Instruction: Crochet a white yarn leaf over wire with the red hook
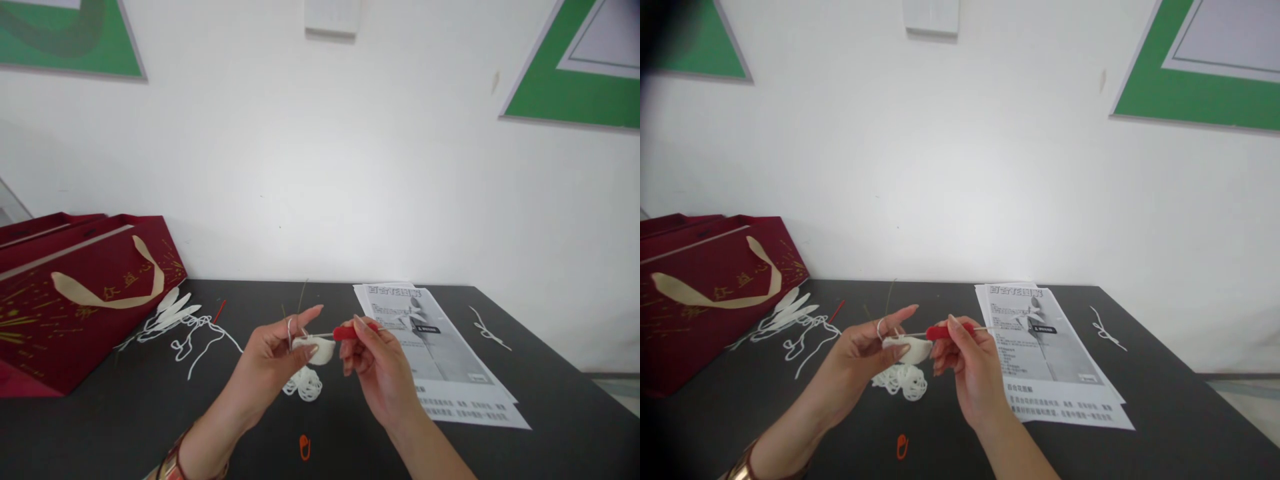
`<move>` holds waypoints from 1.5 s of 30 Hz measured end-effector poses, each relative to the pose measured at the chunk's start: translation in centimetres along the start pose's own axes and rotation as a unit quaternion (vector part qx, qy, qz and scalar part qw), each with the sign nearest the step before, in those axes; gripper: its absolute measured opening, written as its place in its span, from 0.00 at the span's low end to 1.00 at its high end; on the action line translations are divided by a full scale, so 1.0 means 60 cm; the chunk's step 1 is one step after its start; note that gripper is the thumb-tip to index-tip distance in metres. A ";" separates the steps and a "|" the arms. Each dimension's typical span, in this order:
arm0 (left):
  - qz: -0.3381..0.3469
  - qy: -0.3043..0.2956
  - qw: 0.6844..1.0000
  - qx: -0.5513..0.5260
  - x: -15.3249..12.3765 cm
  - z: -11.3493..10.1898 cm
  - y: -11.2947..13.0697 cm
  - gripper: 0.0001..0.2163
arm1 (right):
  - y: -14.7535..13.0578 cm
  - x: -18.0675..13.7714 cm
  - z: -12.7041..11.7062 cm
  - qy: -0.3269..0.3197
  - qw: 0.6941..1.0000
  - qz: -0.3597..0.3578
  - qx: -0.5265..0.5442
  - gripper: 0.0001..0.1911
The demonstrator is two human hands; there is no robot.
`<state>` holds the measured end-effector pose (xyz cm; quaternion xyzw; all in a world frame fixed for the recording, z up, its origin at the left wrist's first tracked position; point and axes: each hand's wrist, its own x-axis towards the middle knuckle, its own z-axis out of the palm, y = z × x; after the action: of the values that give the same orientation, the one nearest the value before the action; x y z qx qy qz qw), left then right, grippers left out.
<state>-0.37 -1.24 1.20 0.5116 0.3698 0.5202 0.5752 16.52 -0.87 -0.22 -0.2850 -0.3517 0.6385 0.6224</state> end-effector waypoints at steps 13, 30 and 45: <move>0.168 0.066 0.983 0.019 0.009 -0.001 -0.040 0.19 | 0.016 0.005 -0.007 0.040 0.983 0.116 0.139 0.10; -0.045 0.086 0.965 -0.244 0.008 0.023 -0.022 0.24 | 0.015 -0.038 -0.019 -0.197 0.749 -0.429 -0.466 0.29; -0.078 0.009 0.978 -0.194 0.002 -0.007 0.019 0.22 | -0.010 -0.018 0.001 0.004 0.994 -0.092 -0.065 0.06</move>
<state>-1.00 -1.10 2.23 0.3550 0.3062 0.5400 0.6990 16.89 -1.98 0.22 -0.2936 -0.4146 0.5529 0.6605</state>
